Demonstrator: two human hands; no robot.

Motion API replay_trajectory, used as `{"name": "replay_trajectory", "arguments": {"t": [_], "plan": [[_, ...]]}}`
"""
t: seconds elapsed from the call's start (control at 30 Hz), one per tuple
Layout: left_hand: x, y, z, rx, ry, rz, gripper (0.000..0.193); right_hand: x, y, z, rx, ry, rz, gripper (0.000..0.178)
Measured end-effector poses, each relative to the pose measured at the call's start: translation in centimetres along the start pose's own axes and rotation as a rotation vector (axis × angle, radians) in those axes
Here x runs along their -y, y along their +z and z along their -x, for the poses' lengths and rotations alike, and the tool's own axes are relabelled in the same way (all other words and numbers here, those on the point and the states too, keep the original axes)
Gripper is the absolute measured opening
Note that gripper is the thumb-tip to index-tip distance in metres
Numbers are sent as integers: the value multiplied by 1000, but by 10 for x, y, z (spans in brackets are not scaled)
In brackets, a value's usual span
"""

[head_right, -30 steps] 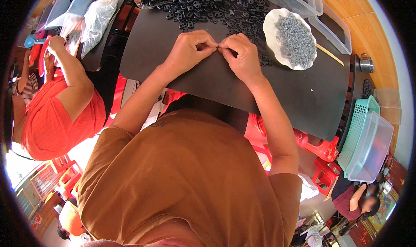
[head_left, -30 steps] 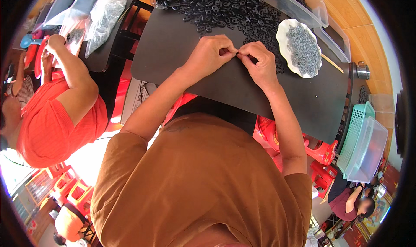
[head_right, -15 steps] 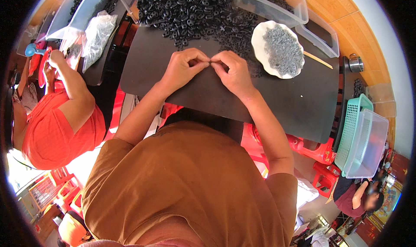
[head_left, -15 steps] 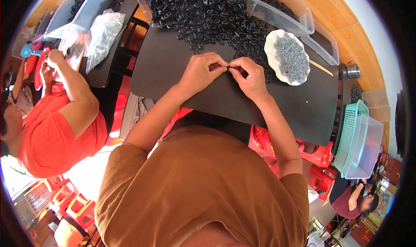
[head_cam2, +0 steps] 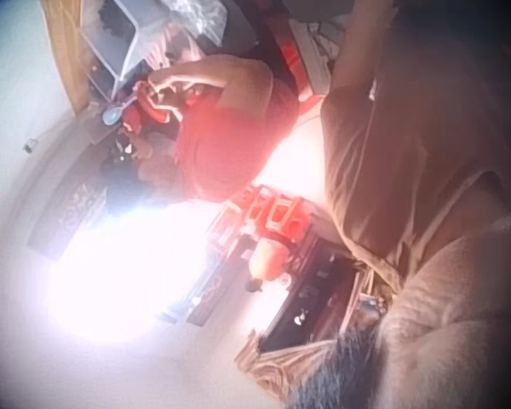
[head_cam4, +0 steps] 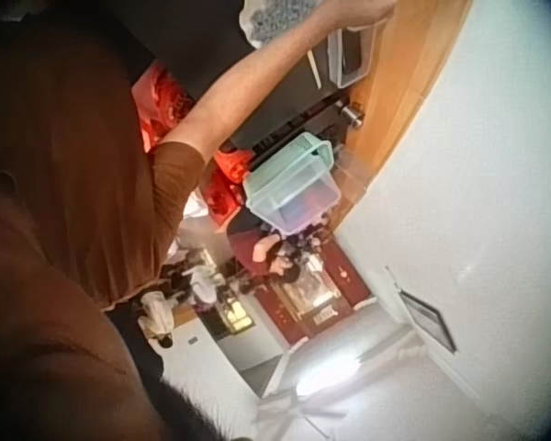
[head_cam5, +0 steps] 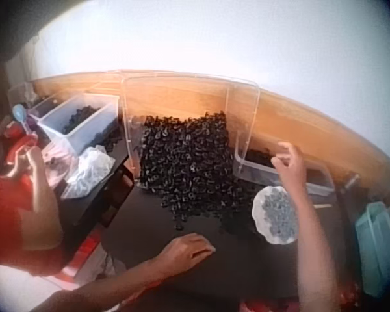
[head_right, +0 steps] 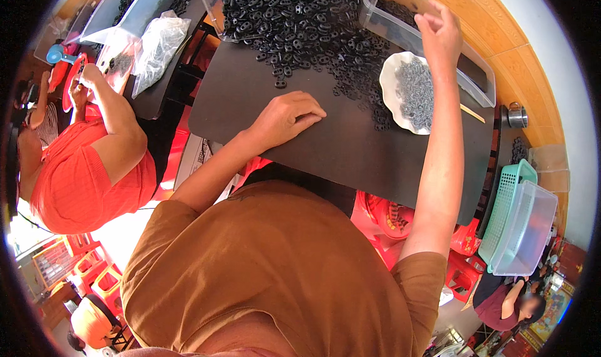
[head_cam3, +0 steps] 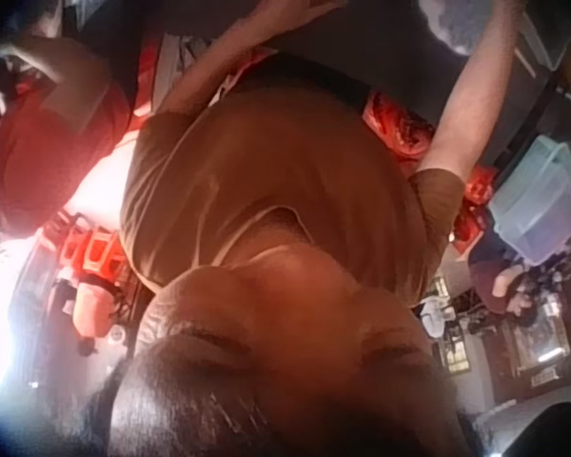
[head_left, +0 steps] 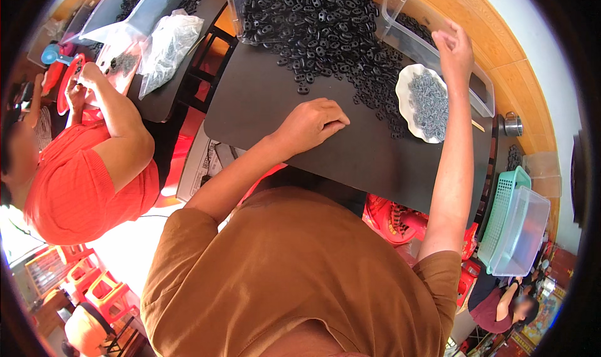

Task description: The person sits at a table and repeatedly picks up small black plastic rings and metal pins from a pile. They insert the pins into the rings by hand and place the assembled units into a white bowl. The process is repetitive and involves fine motor manipulation of small parts.

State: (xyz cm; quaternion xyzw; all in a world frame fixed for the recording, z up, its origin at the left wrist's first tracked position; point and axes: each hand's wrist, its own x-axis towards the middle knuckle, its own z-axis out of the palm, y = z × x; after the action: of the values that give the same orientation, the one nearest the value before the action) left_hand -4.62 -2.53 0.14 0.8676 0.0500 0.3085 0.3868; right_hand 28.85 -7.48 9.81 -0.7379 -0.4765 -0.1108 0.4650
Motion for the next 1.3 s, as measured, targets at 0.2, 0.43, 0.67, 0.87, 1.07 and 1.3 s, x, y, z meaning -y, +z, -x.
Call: {"name": "replay_trajectory", "arguments": {"t": [0.2, 0.43, 0.67, 0.87, 1.07, 1.3], "plan": [[10, -48, 19, -182, -212, -176, 16, 22, -19, 82, 280, 76, 156, 14], [15, -53, 8, -114, -174, -442, 17, 28, -26, 113, 451, 67, 80, 11], [18, -41, 5, -95, -153, -389, 15, 65, 9, 143, 480, -74, 100, 8], [10, -20, -13, -47, -33, -331, 14, 35, -22, 127, 366, 14, 274, 12], [13, 14, -44, 76, 18, -321, 16, 15, -36, 118, 572, 39, 508, 9], [20, 15, -45, 123, 21, -361, 11, 0, -33, 120, 611, 5, 534, 2]]}}
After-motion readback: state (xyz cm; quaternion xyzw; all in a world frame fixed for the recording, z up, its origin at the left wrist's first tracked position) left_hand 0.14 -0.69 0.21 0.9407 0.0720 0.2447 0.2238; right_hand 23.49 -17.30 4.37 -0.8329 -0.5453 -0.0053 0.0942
